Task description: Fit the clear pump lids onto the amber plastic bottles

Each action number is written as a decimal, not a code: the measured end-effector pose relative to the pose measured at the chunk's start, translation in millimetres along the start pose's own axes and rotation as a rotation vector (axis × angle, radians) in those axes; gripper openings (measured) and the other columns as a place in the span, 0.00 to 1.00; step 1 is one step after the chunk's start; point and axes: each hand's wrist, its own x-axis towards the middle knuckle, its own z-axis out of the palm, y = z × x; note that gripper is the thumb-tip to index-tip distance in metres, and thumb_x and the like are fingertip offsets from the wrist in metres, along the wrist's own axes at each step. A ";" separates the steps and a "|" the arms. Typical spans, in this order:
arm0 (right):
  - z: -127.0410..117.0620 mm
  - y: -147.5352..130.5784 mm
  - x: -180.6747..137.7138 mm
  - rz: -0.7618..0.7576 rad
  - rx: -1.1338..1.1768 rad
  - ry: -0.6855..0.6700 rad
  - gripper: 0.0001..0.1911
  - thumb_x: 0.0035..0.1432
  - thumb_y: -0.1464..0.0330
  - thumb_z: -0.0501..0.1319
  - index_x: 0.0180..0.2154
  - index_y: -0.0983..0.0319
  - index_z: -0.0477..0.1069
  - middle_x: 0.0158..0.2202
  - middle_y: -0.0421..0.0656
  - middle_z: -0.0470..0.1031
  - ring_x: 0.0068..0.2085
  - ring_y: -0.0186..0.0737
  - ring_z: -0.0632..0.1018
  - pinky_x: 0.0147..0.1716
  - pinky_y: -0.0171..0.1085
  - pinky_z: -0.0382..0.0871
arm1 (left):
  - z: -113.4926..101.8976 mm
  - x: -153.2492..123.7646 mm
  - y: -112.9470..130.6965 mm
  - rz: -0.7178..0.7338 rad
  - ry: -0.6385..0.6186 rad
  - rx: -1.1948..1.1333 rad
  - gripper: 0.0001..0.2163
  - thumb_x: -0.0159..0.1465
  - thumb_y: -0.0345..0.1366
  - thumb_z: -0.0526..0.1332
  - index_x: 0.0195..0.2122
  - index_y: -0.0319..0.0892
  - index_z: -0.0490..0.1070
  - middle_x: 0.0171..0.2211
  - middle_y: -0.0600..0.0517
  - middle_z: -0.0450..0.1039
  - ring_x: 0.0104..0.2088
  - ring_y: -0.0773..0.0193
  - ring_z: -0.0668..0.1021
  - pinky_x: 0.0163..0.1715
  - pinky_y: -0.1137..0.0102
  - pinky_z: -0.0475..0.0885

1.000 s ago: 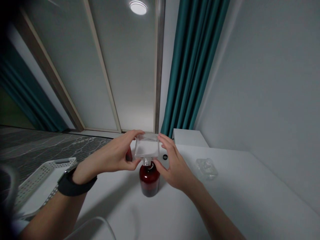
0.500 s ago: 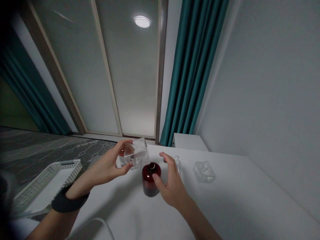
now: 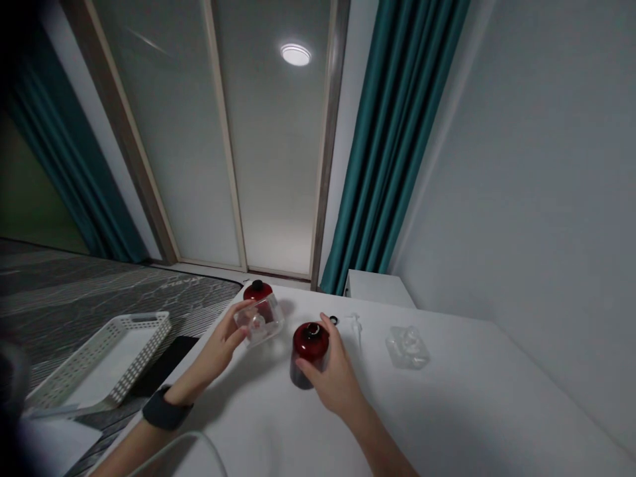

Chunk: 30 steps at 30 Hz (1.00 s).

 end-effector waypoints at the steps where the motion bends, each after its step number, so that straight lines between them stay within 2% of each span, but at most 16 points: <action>1: -2.1 1.0 1.1 0.001 0.012 0.013 0.42 0.50 0.67 0.67 0.64 0.54 0.53 0.63 0.48 0.64 0.64 0.52 0.66 0.65 0.56 0.54 | 1.3 0.0 -4.1 -0.033 0.024 -0.007 0.23 0.62 0.46 0.57 0.55 0.40 0.61 0.47 0.43 0.73 0.45 0.52 0.76 0.44 0.59 0.72; 4: -12.5 5.3 7.1 -0.002 0.041 0.057 0.42 0.50 0.67 0.66 0.64 0.54 0.52 0.62 0.48 0.65 0.64 0.51 0.66 0.66 0.56 0.53 | 7.5 0.0 -16.8 -0.122 0.051 0.002 0.20 0.62 0.46 0.56 0.51 0.39 0.63 0.38 0.48 0.73 0.38 0.54 0.76 0.39 0.61 0.72; 7: -28.2 6.6 18.1 -0.014 0.044 0.116 0.42 0.50 0.66 0.66 0.64 0.55 0.53 0.60 0.49 0.66 0.61 0.50 0.69 0.65 0.55 0.54 | 15.4 -1.0 -28.7 -0.161 -0.012 0.019 0.20 0.62 0.46 0.55 0.50 0.40 0.64 0.32 0.51 0.72 0.34 0.56 0.76 0.36 0.63 0.71; 11: -46.6 0.0 38.2 -0.036 0.012 0.178 0.42 0.51 0.64 0.66 0.64 0.55 0.52 0.59 0.50 0.67 0.59 0.50 0.71 0.64 0.55 0.57 | 23.0 -4.1 -36.7 -0.193 -0.119 0.110 0.22 0.60 0.47 0.56 0.51 0.38 0.65 0.34 0.49 0.73 0.35 0.55 0.76 0.38 0.62 0.70; 14: -48.7 -5.9 53.1 -0.062 -0.032 0.207 0.41 0.51 0.64 0.66 0.64 0.56 0.53 0.58 0.50 0.68 0.58 0.49 0.72 0.63 0.54 0.58 | 25.3 -7.3 -36.2 -0.214 -0.185 0.198 0.23 0.61 0.47 0.55 0.52 0.36 0.64 0.36 0.46 0.73 0.36 0.54 0.76 0.39 0.62 0.70; 23: -3.6 5.6 91.9 -0.099 0.028 0.145 0.41 0.52 0.64 0.65 0.65 0.58 0.52 0.58 0.50 0.68 0.57 0.46 0.72 0.61 0.50 0.61 | 22.8 -9.5 -28.6 -0.208 -0.269 0.364 0.23 0.63 0.47 0.54 0.53 0.35 0.67 0.36 0.44 0.77 0.36 0.51 0.77 0.38 0.60 0.68; 27: 13.5 14.8 100.8 -0.097 0.032 0.112 0.40 0.52 0.65 0.66 0.64 0.59 0.53 0.57 0.51 0.69 0.55 0.45 0.74 0.60 0.48 0.63 | 19.9 -7.4 -27.9 -0.218 -0.255 0.396 0.21 0.62 0.46 0.56 0.51 0.36 0.70 0.38 0.42 0.78 0.38 0.49 0.78 0.41 0.58 0.69; 30: 21.4 20.6 102.3 -0.099 0.032 0.100 0.41 0.53 0.65 0.66 0.65 0.59 0.52 0.57 0.51 0.69 0.55 0.45 0.74 0.60 0.49 0.63 | 18.9 -7.4 -31.0 -0.196 -0.199 0.417 0.21 0.61 0.46 0.58 0.48 0.37 0.73 0.41 0.40 0.77 0.41 0.47 0.77 0.45 0.55 0.69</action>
